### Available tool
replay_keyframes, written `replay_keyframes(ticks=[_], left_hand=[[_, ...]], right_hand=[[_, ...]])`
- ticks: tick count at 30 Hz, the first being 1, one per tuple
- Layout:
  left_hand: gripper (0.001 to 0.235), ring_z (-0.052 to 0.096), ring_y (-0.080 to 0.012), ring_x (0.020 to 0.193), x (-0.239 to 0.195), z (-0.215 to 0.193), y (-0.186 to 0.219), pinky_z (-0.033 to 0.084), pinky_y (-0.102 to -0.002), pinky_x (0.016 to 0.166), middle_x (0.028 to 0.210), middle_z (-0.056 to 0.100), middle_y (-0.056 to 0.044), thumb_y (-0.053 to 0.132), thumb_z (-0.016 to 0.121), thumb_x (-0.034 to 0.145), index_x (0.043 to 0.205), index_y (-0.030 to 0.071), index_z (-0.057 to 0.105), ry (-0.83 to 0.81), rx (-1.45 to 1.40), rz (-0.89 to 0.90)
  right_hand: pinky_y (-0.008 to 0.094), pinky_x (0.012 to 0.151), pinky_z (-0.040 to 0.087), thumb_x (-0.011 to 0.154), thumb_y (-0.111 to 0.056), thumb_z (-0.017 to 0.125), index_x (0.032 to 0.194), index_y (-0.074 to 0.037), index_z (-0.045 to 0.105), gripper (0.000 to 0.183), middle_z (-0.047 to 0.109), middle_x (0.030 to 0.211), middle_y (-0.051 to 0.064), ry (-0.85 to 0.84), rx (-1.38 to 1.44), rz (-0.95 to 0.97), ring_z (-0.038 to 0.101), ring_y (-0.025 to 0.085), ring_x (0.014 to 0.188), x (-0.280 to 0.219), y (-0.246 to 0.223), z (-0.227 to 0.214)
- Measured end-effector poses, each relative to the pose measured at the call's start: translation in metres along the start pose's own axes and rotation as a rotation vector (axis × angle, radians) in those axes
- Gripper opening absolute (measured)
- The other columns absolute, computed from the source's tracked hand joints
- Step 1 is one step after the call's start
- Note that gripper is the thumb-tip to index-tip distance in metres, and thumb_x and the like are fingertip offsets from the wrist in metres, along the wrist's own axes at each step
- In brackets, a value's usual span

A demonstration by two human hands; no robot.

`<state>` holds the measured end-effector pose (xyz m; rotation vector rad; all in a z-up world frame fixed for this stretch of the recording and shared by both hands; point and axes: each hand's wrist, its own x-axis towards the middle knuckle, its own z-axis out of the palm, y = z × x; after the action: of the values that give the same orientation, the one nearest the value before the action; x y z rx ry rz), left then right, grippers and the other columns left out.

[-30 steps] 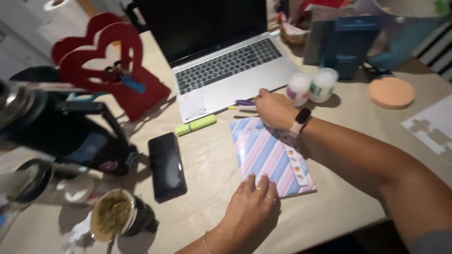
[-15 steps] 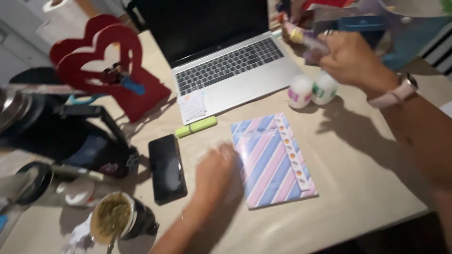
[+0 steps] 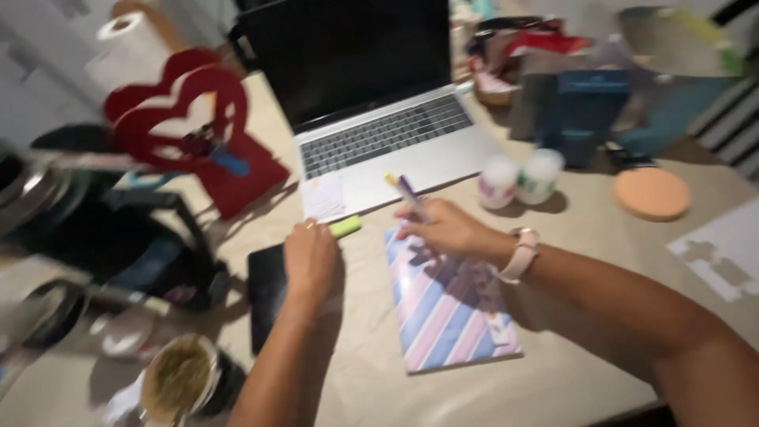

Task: The person writes in a notebook with a pen, then closes the notebook and places a small card inside it. They then pick up a blue box and two small bottles, open a white cabinet, and place the items inside before closing the cabinet.

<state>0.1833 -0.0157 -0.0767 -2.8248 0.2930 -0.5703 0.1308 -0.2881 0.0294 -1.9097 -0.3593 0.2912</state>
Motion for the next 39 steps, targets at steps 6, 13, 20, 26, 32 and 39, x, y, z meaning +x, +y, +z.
replay_keyframes(ticks=[6,13,20,26,32,39], left_hand=[[0.017,0.074,-0.0329,0.085,-0.016,0.026,-0.023,0.062,-0.040,0.069,0.088,0.067,-0.012,0.016,0.063,0.087,0.097,0.003,0.065,-0.072,-0.016,0.133],[0.032,0.066,-0.0281,0.095,0.012,-0.120,0.111,0.049,-0.043,0.083,0.108,0.067,-0.014,0.015,0.045,0.103,0.132,0.006,0.054,-0.266,-1.113,-0.076],[0.045,0.059,-0.0346,0.112,0.027,-0.183,0.243,0.049,-0.044,0.095,0.123,0.055,-0.021,-0.001,0.059,0.095,0.138,0.003,0.050,0.255,-1.299,0.269],[0.049,0.059,-0.0314,0.117,0.000,-0.147,0.287,0.050,-0.043,0.104,0.146,0.048,-0.017,0.008,0.076,0.089,0.135,0.017,0.059,0.108,-1.206,0.473],[0.030,0.065,-0.0368,0.101,-0.008,-0.131,0.289,0.055,-0.048,0.075,0.142,0.052,-0.022,0.005,0.068,0.093,0.120,0.013,0.061,0.234,-1.113,0.548],[0.033,0.061,-0.0370,0.104,-0.002,-0.118,0.276,0.052,-0.048,0.086,0.137,0.057,-0.020,0.001,0.076,0.088,0.118,0.010,0.065,0.234,-1.063,0.628]], right_hand=[[0.030,0.058,0.058,0.099,-0.045,0.060,0.131,-0.008,0.069,0.050,0.079,0.106,0.015,-0.105,0.192,0.040,0.072,0.019,0.063,-0.024,0.014,-0.040],[0.034,0.077,0.064,0.096,-0.043,0.048,0.155,-0.005,0.037,0.072,0.031,0.168,0.001,0.006,0.276,0.069,0.071,0.019,0.101,-0.043,0.040,-0.057],[0.034,0.074,0.058,0.097,-0.035,0.057,0.125,-0.009,0.070,0.040,0.071,0.107,0.010,0.482,0.492,-0.002,0.068,0.021,0.094,-0.089,0.013,-0.120],[0.026,0.058,0.062,0.109,-0.023,0.046,0.113,-0.007,0.054,0.019,0.070,0.085,0.007,0.840,-0.071,-0.231,0.070,0.016,0.070,-0.063,0.001,-0.266],[0.040,0.078,0.059,0.110,-0.021,0.051,0.113,-0.002,0.055,0.019,0.072,0.096,0.012,0.995,-0.417,-0.247,0.073,0.024,0.086,0.023,0.068,-0.392],[0.046,0.062,0.052,0.082,-0.030,0.065,0.092,0.005,0.069,0.037,0.072,0.087,0.028,0.546,-0.967,0.485,0.069,0.043,0.080,0.026,0.108,-0.409]])
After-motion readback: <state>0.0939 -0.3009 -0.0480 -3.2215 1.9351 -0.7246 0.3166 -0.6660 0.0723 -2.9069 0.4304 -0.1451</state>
